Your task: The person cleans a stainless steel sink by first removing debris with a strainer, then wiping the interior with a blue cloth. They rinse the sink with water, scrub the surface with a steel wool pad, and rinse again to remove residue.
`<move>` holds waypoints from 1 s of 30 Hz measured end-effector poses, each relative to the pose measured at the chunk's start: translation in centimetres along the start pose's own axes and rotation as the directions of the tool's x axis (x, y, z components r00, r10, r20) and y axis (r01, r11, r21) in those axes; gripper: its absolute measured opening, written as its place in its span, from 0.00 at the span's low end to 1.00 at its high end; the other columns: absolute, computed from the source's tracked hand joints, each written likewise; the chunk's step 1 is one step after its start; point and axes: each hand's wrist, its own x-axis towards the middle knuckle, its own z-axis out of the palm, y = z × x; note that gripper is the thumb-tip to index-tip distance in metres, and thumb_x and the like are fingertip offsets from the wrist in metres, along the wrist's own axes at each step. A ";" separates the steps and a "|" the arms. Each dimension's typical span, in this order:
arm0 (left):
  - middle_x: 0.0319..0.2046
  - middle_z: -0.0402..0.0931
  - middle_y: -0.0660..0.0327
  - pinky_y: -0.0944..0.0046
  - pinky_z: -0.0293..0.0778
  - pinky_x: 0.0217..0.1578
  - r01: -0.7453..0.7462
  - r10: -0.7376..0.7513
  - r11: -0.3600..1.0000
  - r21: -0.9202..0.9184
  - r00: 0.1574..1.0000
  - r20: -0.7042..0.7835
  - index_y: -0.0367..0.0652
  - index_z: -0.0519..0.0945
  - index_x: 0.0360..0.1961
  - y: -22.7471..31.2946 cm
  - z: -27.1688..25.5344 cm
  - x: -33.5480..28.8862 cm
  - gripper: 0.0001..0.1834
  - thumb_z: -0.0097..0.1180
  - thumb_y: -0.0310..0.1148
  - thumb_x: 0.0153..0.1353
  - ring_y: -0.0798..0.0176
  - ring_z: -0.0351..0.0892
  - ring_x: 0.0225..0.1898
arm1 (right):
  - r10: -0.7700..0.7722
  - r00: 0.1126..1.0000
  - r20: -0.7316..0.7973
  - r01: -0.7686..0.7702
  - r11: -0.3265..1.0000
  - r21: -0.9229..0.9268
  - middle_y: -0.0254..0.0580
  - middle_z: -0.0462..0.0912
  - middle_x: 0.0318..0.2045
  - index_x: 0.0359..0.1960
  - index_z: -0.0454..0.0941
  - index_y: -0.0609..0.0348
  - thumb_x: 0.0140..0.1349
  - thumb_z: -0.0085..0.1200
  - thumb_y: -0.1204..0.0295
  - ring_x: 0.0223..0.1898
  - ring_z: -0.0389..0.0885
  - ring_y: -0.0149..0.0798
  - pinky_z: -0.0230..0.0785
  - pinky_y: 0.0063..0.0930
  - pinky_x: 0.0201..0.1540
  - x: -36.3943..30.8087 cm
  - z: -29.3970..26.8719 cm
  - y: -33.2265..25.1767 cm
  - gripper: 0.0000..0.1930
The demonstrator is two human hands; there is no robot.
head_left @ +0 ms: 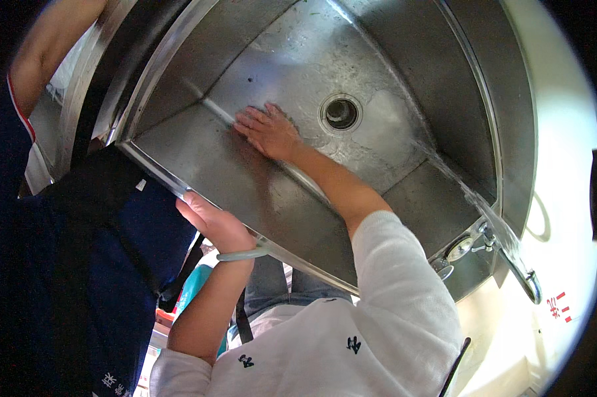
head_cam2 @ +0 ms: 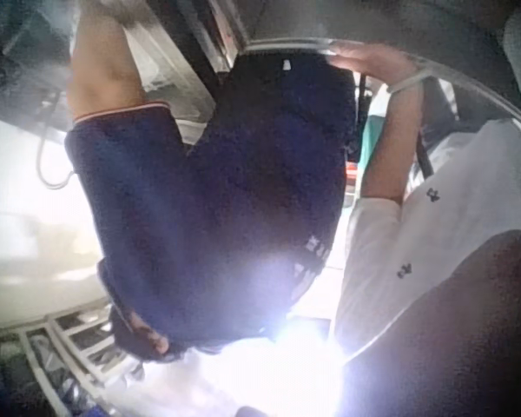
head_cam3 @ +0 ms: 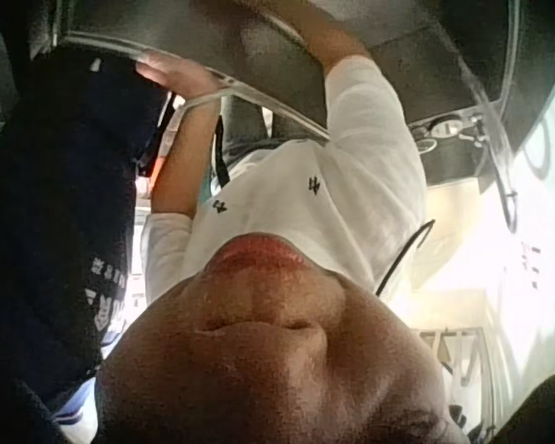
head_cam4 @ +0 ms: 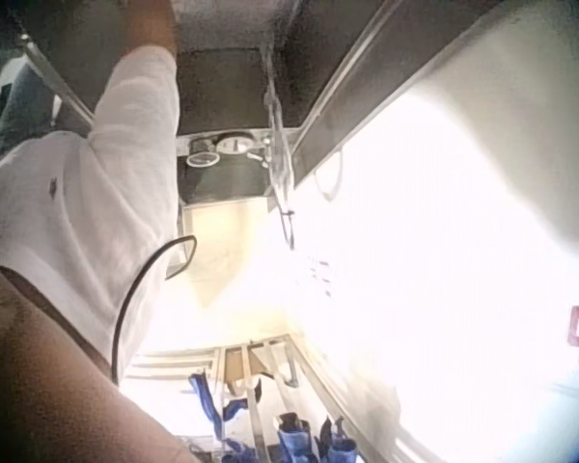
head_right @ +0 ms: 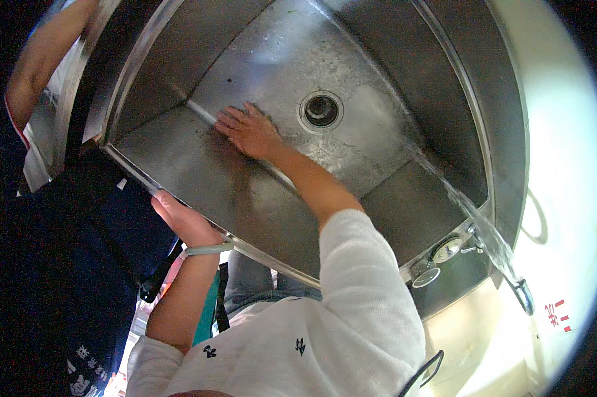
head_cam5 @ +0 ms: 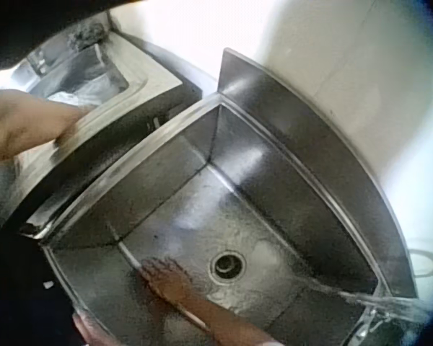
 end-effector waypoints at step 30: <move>0.59 0.60 0.48 0.58 0.61 0.56 0.075 -0.075 0.994 -0.075 0.997 0.009 0.45 0.47 0.67 0.4 0.3 0.6 0.34 0.34 0.54 0.69 0.54 0.64 0.55 | -0.212 0.968 -0.136 0.196 0.973 -0.126 0.44 0.67 0.60 0.57 0.70 0.44 0.58 0.48 0.63 0.62 0.64 0.45 0.51 0.48 0.64 9.9 0.5 4.8 0.22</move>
